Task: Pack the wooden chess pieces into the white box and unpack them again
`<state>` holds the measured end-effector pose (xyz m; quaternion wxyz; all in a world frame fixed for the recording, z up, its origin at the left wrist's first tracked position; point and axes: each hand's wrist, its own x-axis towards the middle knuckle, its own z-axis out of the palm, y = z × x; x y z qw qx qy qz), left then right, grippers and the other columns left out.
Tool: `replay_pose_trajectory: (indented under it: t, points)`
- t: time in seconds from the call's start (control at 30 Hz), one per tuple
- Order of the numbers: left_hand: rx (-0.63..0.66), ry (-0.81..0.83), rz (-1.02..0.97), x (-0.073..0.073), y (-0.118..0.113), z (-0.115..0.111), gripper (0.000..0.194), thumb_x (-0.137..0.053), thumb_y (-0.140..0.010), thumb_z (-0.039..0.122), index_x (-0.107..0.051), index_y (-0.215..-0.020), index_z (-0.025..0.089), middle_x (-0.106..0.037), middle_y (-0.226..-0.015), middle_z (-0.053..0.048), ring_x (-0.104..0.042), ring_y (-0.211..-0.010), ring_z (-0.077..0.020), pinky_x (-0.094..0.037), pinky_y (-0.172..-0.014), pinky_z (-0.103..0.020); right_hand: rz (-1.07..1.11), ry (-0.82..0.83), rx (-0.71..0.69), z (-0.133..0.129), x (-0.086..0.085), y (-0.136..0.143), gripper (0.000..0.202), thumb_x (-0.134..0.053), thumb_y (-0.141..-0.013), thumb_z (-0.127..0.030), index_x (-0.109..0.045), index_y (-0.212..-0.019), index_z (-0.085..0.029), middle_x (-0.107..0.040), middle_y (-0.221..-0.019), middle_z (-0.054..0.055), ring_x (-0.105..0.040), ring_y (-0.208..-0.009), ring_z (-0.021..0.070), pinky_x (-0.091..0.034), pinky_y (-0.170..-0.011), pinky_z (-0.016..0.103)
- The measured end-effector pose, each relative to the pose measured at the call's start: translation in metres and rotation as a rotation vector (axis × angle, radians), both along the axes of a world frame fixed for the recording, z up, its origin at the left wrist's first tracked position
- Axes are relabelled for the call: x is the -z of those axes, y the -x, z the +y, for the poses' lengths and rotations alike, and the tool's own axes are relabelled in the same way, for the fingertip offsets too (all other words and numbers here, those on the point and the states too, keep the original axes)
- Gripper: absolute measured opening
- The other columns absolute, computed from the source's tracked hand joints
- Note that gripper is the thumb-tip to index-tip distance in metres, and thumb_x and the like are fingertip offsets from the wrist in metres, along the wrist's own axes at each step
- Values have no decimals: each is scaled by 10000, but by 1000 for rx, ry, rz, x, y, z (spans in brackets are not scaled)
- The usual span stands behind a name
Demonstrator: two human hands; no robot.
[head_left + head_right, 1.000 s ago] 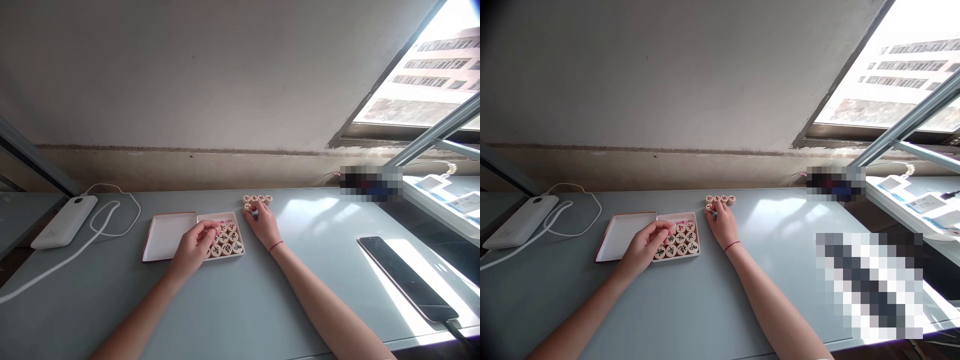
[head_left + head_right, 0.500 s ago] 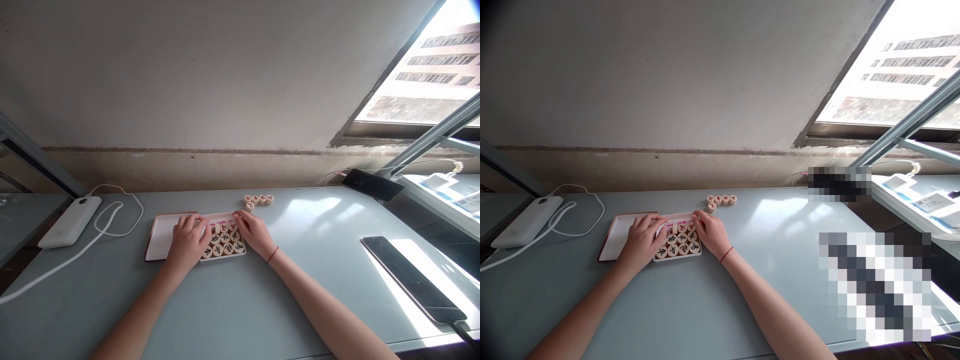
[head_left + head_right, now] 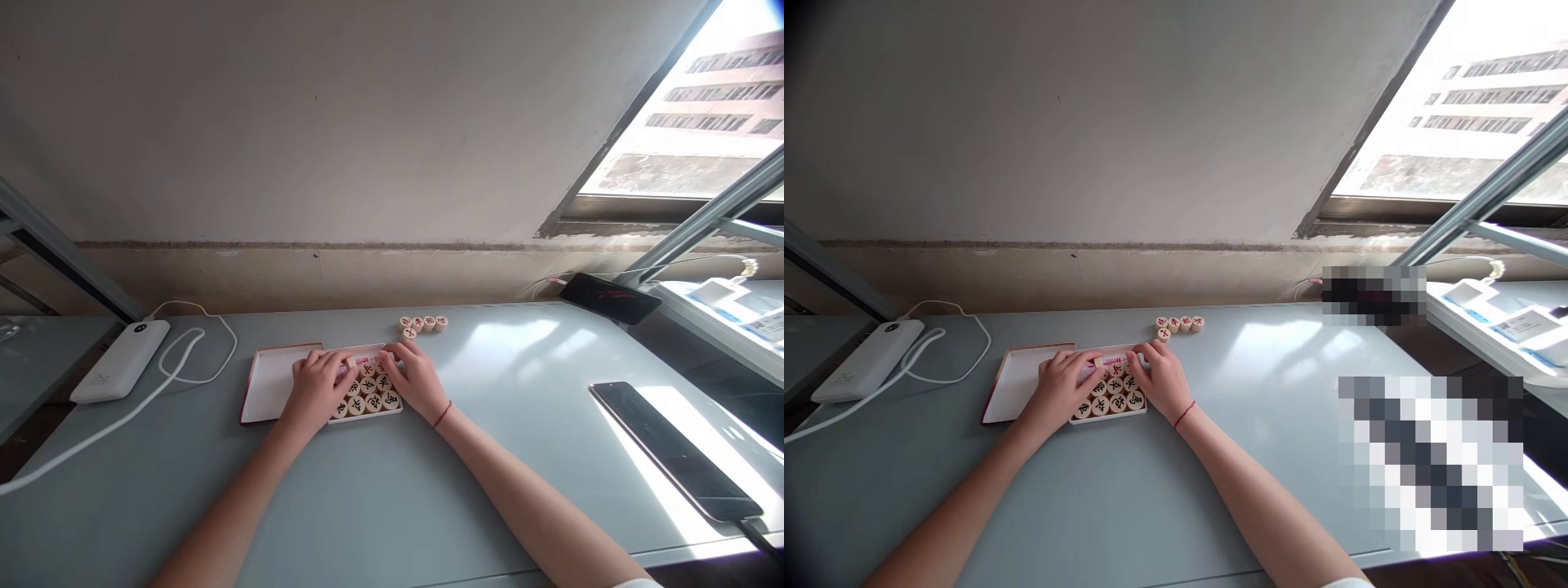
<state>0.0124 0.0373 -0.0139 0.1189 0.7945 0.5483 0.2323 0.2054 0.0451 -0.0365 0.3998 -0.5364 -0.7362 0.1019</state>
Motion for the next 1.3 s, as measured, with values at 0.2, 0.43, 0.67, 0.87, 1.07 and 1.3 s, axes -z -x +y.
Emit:
replay_pose_trajectory:
  t: [0.2,0.43,0.67,0.87,1.07,1.3]
  points:
    - [79,337,-513,-14,10,-5,389,-455,-911,483,-532,-1225,265,-638,-1104,-53,-581,-1028,-210,-451,-838,-298,-50,-313,-239,-12,-17,6,308,-564,-868,-310,-546,-1163,-227,-647,-1097,98,-600,-955,212,-491,-822,364]
    - [149,520,-657,-20,0,-16,429,-461,-915,486,-457,-1285,269,-639,-1178,-84,-616,-970,-212,-468,-829,-329,-16,-332,-328,-19,-22,12,157,-546,-885,-215,-570,-1034,-261,-691,-1053,43,-627,-909,169,-498,-782,318]
    - [-14,-75,-82,-4,6,-7,301,-425,-923,357,-704,-978,258,-714,-956,-67,-542,-938,-267,-401,-840,-399,215,-81,360,8,-9,-23,130,-540,-811,-337,-568,-876,-228,-675,-914,62,-585,-883,224,-437,-779,366]
    - [41,-126,49,4,4,-9,276,-458,-914,316,-724,-962,264,-715,-991,-64,-514,-924,-260,-370,-808,-390,70,174,510,28,11,-54,97,-543,-707,-330,-554,-741,-240,-680,-846,10,-542,-889,249,-346,-772,373]
    - [52,-94,45,8,2,-11,282,-446,-916,290,-696,-1046,281,-723,-1019,-47,-528,-943,-254,-329,-818,-384,-16,248,454,27,19,-50,93,-541,-709,-286,-605,-767,-253,-691,-925,11,-529,-905,253,-330,-733,356]
    - [70,-101,53,0,1,-11,287,-392,-936,213,-661,-1024,259,-710,-1047,-40,-601,-948,-207,-283,-833,-368,1,209,452,26,18,-47,153,-511,-764,-308,-649,-795,-250,-690,-955,21,-543,-883,246,-340,-728,362]
